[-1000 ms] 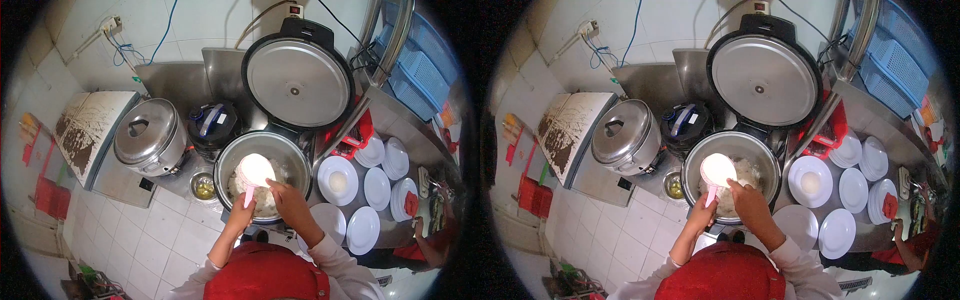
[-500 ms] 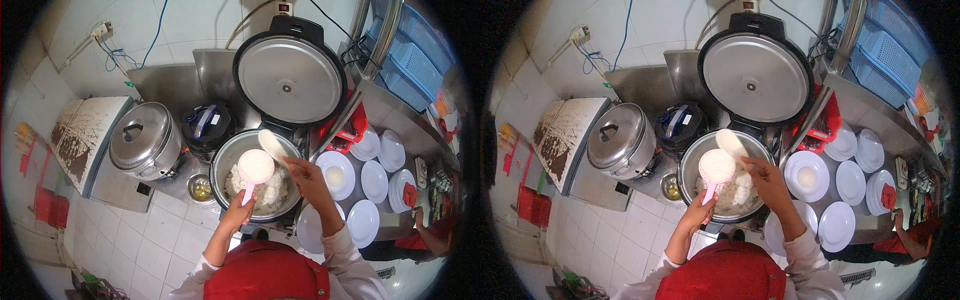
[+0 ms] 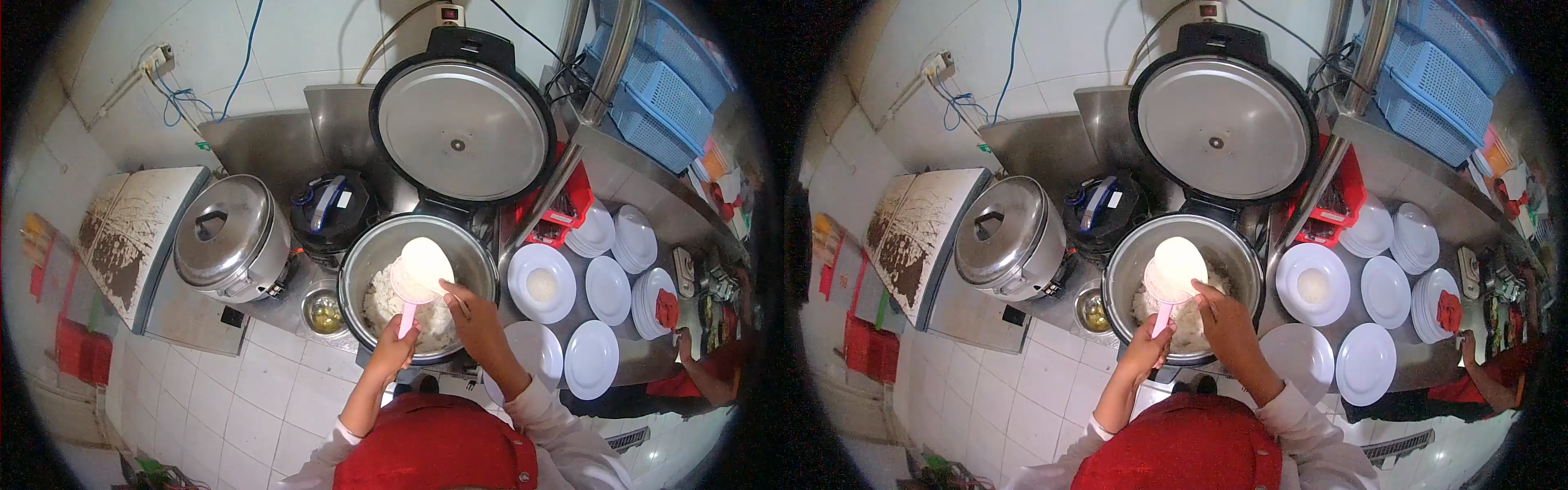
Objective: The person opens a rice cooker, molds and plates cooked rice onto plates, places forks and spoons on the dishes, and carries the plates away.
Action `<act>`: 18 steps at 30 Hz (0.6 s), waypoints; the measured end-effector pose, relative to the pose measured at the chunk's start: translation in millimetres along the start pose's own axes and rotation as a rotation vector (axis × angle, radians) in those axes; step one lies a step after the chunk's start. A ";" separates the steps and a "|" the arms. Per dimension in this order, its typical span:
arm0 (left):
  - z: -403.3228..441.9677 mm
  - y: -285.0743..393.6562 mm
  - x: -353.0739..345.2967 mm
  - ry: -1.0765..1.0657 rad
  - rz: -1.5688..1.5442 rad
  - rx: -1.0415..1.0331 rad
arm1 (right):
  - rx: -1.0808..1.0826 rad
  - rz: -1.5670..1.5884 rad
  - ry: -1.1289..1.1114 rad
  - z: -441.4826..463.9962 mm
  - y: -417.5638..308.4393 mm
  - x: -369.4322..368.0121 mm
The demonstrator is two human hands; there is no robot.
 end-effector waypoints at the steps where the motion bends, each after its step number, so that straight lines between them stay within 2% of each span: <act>1: -0.8 1.1 -0.9 -0.005 -0.007 0.010 | 0.051 -0.049 -0.019 -2.0 1.6 -2.2; 2: -0.6 -2.5 -1.3 -0.010 -0.007 0.014 | 0.097 -0.097 -0.037 -5.6 3.8 -4.8; 4: 2.5 -7.7 -1.4 0.003 0.015 0.019 | 0.009 -0.189 -0.061 -8.4 8.0 -4.3; 7: -3.1 -6.9 -4.7 0.009 -0.067 0.049 | -0.059 -0.036 0.012 -11.9 6.7 7.8; 9: -3.5 -8.3 -9.9 0.028 -0.123 0.030 | -0.121 0.089 0.335 -19.5 16.7 19.8; 12: -1.7 -14.8 -20.5 0.031 -0.193 -0.017 | -0.173 -0.083 0.253 -38.5 50.7 2.0; 14: -0.2 -20.5 -28.5 0.000 -0.231 -0.058 | -0.177 -0.018 0.234 -47.2 73.8 -21.3; 15: -2.8 -17.7 -31.8 -0.167 -0.237 -0.019 | -0.203 0.138 0.241 -50.6 82.1 -33.9; 16: -5.6 -15.7 -34.6 -0.182 -0.228 -0.019 | -0.226 0.295 0.248 -53.6 84.9 -40.4; 18: -12.2 -13.1 -38.6 -0.182 -0.163 0.042 | -0.197 0.313 0.273 -58.9 81.8 -40.9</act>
Point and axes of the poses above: each hand's wrist, its own z-axis towards the middle knuckle, its own x-axis out of the back of the hand, y = z × x, the point moved 3 cm from there along z, towards the middle knuckle, and after that the axes turned 13 degrees about z, right-handed, at the moved point
